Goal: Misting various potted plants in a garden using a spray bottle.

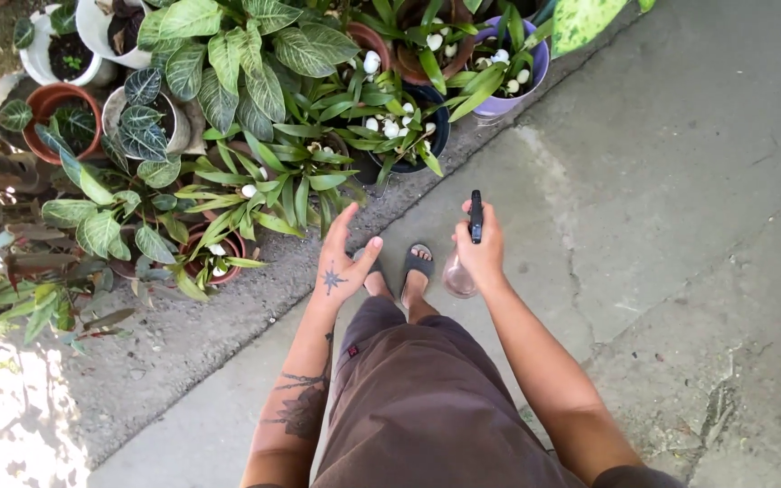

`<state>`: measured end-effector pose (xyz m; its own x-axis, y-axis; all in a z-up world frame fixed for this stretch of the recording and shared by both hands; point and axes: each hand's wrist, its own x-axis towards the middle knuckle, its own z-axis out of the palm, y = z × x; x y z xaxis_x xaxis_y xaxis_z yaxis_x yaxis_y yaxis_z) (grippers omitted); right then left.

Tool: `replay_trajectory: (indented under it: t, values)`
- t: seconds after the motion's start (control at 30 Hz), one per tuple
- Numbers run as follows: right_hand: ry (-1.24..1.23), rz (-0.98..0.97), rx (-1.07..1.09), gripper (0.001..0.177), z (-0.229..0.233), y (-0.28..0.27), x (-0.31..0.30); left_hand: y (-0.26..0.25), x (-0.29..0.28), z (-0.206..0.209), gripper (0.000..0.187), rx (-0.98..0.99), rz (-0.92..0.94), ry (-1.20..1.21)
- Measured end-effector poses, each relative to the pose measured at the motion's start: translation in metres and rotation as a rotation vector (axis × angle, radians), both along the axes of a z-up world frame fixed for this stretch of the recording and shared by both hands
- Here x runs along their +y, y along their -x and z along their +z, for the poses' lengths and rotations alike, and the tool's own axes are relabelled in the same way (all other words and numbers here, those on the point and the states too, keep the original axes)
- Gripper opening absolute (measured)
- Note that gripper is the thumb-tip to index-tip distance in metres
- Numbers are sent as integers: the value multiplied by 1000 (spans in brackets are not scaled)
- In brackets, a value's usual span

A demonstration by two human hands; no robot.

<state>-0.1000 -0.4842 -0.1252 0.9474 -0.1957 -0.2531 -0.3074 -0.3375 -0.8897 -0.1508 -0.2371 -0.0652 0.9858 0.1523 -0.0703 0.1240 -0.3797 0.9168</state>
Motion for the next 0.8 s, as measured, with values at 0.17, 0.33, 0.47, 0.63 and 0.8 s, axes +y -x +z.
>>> replay_trajectory:
  t: [0.17,0.33,0.47,0.63,0.8]
  values:
    - [-6,-63,4,26,-12,-2,-8,-7,-4,-10,69,10,-59,-3]
    - [45,-44,16,17,2,0,-4,-15,-9,7,69,47,-98,11]
    - [38,-41,-7,19,1,-5,5,-21,-6,7,69,67,-107,-13]
    - [52,-25,-13,15,-8,-7,12,-21,0,5,70,81,-115,-38]
    - [97,11,62,23,2,-9,24,-18,5,1,71,109,-99,-38]
